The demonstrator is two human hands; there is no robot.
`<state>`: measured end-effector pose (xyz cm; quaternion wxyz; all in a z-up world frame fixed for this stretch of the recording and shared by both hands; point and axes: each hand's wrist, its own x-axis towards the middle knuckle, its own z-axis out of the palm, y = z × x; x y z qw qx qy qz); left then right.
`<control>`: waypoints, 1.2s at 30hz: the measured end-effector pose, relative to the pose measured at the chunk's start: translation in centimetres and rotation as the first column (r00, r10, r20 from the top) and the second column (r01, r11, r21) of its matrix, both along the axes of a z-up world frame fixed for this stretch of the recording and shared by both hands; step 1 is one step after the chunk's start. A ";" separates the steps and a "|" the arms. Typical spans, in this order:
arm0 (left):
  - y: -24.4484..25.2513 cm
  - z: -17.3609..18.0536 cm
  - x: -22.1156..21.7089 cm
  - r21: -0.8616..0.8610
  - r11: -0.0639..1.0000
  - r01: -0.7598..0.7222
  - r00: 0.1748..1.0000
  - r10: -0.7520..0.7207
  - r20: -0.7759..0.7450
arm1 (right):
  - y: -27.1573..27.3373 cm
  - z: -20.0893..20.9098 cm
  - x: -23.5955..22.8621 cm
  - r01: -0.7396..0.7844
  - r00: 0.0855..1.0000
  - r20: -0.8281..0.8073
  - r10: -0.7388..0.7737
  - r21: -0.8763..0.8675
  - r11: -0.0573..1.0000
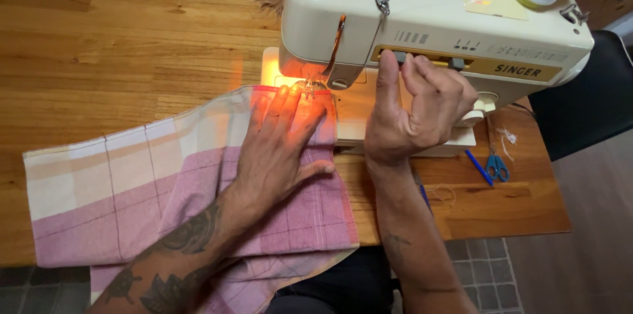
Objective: Sewing a piece of checkered fabric using a Singer sewing machine and adjusting it with a small tool.
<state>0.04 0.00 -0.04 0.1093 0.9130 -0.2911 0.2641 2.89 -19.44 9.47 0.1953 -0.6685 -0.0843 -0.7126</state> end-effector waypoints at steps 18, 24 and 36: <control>4.7 0.5 -2.6 -0.080 0.997 -0.008 0.953 -0.017 -0.303 | -1.9 -9.0 -5.8 -0.428 0.744 -0.632 0.216 -0.202 0.881; 8.6 -1.3 -3.0 -0.081 0.970 -0.229 0.870 0.167 -0.464 | -2.4 -11.0 -5.1 -0.389 0.756 -0.633 0.165 -0.232 0.892; 25.3 -6.3 -16.7 0.003 0.388 -0.922 0.364 0.867 -0.340 | -2.1 -9.3 -6.9 -0.439 0.714 -0.661 0.232 -0.164 0.883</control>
